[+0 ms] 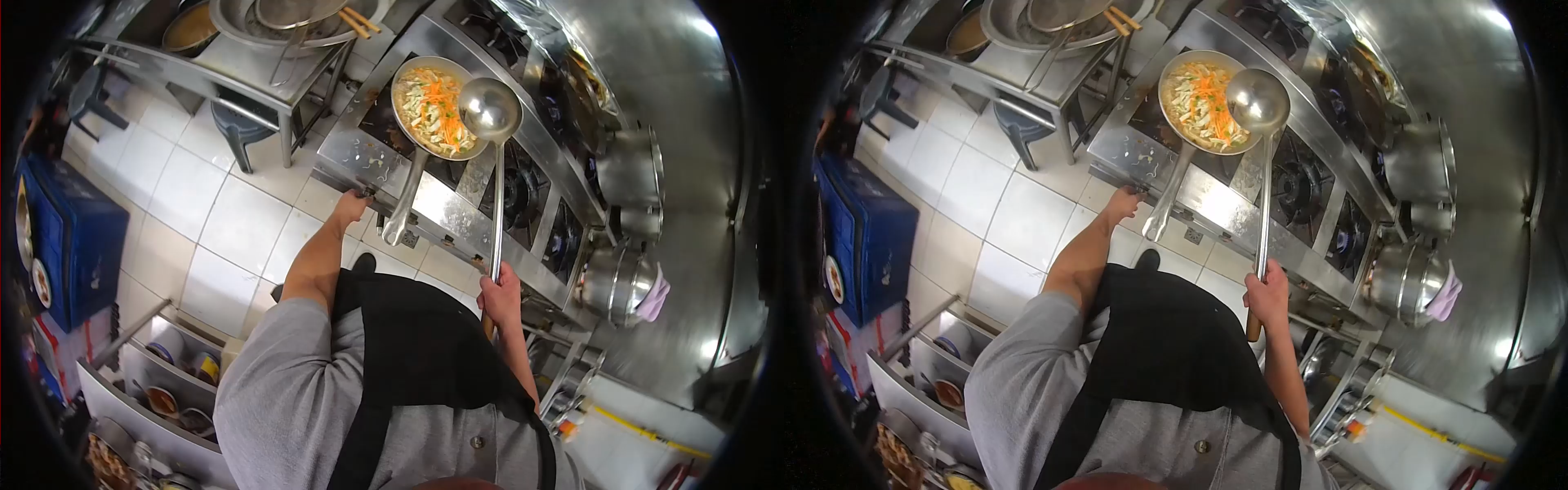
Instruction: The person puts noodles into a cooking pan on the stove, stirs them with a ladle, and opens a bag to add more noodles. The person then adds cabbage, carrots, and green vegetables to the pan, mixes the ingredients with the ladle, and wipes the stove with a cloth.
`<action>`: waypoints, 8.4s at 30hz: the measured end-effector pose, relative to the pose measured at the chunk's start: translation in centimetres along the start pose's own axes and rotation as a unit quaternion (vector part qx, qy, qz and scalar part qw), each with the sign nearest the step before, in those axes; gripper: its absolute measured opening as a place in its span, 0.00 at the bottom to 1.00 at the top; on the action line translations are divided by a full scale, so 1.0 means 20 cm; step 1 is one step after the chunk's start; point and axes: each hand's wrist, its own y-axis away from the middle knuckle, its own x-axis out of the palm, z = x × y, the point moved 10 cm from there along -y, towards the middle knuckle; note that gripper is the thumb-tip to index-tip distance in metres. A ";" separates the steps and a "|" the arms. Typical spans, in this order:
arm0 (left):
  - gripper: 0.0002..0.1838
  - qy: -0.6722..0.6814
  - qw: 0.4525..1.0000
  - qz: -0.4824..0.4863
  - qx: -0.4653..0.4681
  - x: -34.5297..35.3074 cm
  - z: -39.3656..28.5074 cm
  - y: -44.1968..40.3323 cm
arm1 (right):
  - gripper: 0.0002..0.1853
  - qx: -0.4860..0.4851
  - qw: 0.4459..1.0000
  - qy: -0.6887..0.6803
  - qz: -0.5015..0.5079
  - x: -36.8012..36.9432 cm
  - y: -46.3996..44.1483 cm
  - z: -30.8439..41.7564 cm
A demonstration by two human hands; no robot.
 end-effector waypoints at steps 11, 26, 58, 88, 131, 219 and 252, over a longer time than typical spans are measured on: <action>0.26 -0.139 0.983 -0.084 0.086 -0.03 -0.12 0.06 | 0.06 0.015 1.000 0.015 -0.018 -0.06 0.03 -0.04; 0.30 -0.171 0.977 -0.082 0.096 -0.04 -0.15 0.09 | 0.10 -0.094 0.953 0.276 -0.085 -0.02 0.04 0.18; 0.21 -0.169 0.983 -0.018 -0.072 -0.71 0.32 0.71 | 0.15 -0.133 0.932 0.337 -0.014 0.02 -0.28 0.19; 0.17 -0.139 0.988 0.067 0.017 -0.35 -0.05 0.60 | 0.11 -0.118 0.954 0.267 -0.068 -0.09 -0.30 -0.08; 0.17 -0.162 0.983 0.016 -0.088 -0.56 0.25 0.65 | 0.13 -0.187 0.953 0.237 -0.012 0.05 -0.45 0.24; 0.21 -0.145 0.983 -0.093 0.058 -0.05 -0.08 0.04 | 0.05 0.051 0.983 -0.153 0.090 0.06 -0.24 -0.01; 0.22 -0.097 0.910 -0.391 -0.096 -0.39 0.97 2.03 | 0.24 -0.439 0.847 0.284 0.096 0.03 -0.87 -0.35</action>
